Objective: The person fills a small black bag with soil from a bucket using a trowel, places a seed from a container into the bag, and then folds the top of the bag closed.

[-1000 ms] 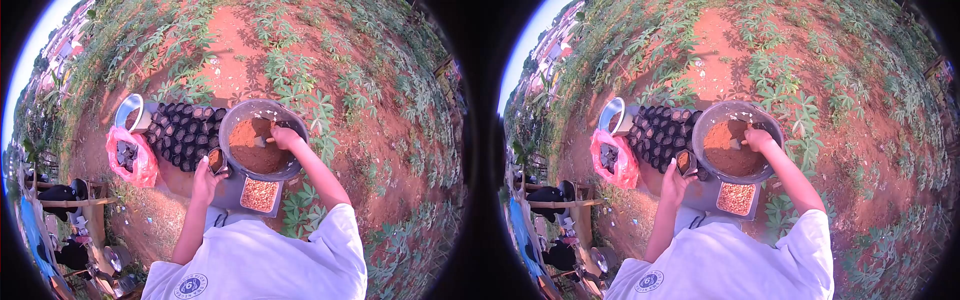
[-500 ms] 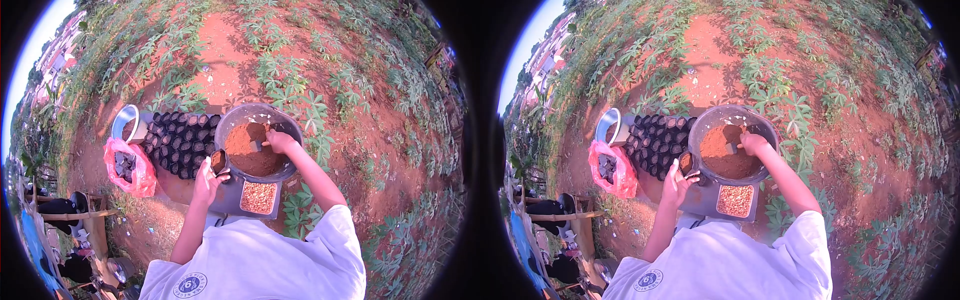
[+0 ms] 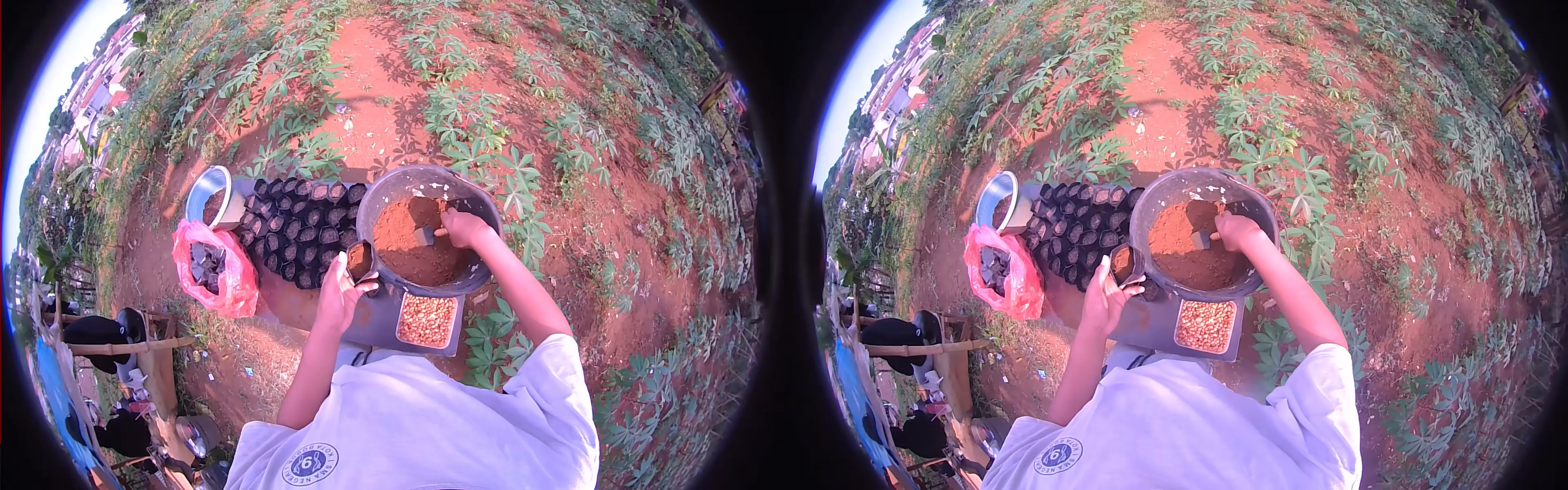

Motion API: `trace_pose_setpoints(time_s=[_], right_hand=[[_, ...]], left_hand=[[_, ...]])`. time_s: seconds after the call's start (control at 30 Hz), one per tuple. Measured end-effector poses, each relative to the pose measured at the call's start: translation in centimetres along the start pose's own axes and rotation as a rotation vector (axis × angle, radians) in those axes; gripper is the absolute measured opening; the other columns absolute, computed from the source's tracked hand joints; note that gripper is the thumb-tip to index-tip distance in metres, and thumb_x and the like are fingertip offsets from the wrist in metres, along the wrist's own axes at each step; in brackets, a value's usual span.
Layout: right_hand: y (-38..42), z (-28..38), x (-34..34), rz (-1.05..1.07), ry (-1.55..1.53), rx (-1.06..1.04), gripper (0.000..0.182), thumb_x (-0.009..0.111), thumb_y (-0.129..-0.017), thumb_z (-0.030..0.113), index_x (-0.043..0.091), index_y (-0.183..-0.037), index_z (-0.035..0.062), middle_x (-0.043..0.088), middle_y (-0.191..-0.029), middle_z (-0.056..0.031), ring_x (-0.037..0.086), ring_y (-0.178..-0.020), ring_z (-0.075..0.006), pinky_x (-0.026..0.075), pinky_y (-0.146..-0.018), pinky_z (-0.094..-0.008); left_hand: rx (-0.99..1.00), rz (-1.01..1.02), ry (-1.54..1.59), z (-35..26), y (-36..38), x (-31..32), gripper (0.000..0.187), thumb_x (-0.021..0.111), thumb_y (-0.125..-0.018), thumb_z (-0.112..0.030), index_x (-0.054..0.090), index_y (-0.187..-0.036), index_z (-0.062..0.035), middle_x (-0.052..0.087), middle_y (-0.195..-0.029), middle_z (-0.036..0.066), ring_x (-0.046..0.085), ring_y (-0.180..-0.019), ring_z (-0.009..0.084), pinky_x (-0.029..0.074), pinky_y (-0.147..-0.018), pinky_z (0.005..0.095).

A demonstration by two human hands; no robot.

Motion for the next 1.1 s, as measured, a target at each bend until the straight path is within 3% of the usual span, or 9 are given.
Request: trace_pose_setpoints(time_s=[0.23, 0.3, 0.67, 0.83, 0.93, 1.1], right_hand=[[0.7, 0.1, -0.4, -0.064, -0.010, -0.032, 0.036, 0.054, -0.079, 0.002, 0.053, -0.114, -0.0001, 0.056, -0.116, -0.0226, 0.063, -0.100, -0.0365, 0.051, -0.085, -0.0436], [1.1, 0.0, -1.0, -0.051, -0.016, -0.032, 0.038, 0.059, -0.077, 0.002, 0.051, -0.114, -0.0026, 0.057, -0.117, -0.0252, 0.064, -0.101, -0.0349, 0.053, -0.084, -0.0410], [1.2, -0.1, -1.6, -0.079, 0.024, -0.095, 0.041, 0.056, -0.078, 0.000, 0.048, -0.117, -0.0058, 0.056, -0.118, -0.0273, 0.064, -0.100, -0.0353, 0.053, -0.083, -0.0403], [0.9, 0.5, -2.2, -0.040, 0.065, -0.077, 0.043, 0.058, -0.077, 0.001, 0.047, -0.118, -0.0066, 0.055, -0.120, -0.0272, 0.064, -0.103, -0.0348, 0.052, -0.086, -0.0393], [1.2, 0.9, -3.2, -0.150, 0.048, -0.148, 0.033, 0.056, -0.075, -0.002, 0.050, -0.106, -0.0038, 0.058, -0.109, -0.0239, 0.065, -0.093, -0.0379, 0.053, -0.077, -0.0438], [1.6, 1.3, -3.5, -0.121, 0.073, -0.098, 0.037, 0.057, -0.075, 0.000, 0.050, -0.111, -0.0040, 0.058, -0.111, -0.0236, 0.065, -0.094, -0.0367, 0.053, -0.079, -0.0438]], left_hand=[[0.017, -0.007, 0.016, 1.4, 1.0, -0.5, 0.048, 0.036, -0.102, -0.042, 0.046, -0.131, -0.0047, 0.061, -0.120, 0.010, 0.062, -0.101, 0.0236, 0.052, -0.083, 0.0389], [0.021, -0.035, 0.026, 1.7, 1.5, -0.4, 0.048, 0.037, -0.102, -0.043, 0.046, -0.131, -0.0050, 0.060, -0.121, 0.011, 0.062, -0.101, 0.0238, 0.053, -0.083, 0.0386], [0.103, -0.161, 0.127, 1.4, 3.0, -0.1, 0.039, 0.044, -0.100, -0.039, 0.050, -0.124, -0.0083, 0.062, -0.112, 0.007, 0.063, -0.094, 0.0207, 0.054, -0.079, 0.0386], [0.130, -0.190, 0.094, 1.3, 3.8, -0.7, 0.048, 0.046, -0.099, -0.045, 0.049, -0.128, -0.0063, 0.061, -0.115, 0.010, 0.062, -0.097, 0.0216, 0.052, -0.081, 0.0374], [0.151, -0.176, 0.103, 0.5, 2.9, -0.2, 0.048, 0.046, -0.099, -0.045, 0.049, -0.127, -0.0066, 0.061, -0.115, 0.009, 0.062, -0.098, 0.0212, 0.052, -0.081, 0.0374], [0.156, -0.164, 0.114, 0.3, 3.5, 0.2, 0.046, 0.046, -0.099, -0.044, 0.049, -0.127, -0.0071, 0.061, -0.115, 0.008, 0.062, -0.097, 0.0213, 0.052, -0.080, 0.0374]])
Point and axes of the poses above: each hand's wrist, its own y-axis away from the middle knuckle, its own x-axis out of the palm, z = x × y, the point moved 4 cm from there along -y, towards the middle knuckle
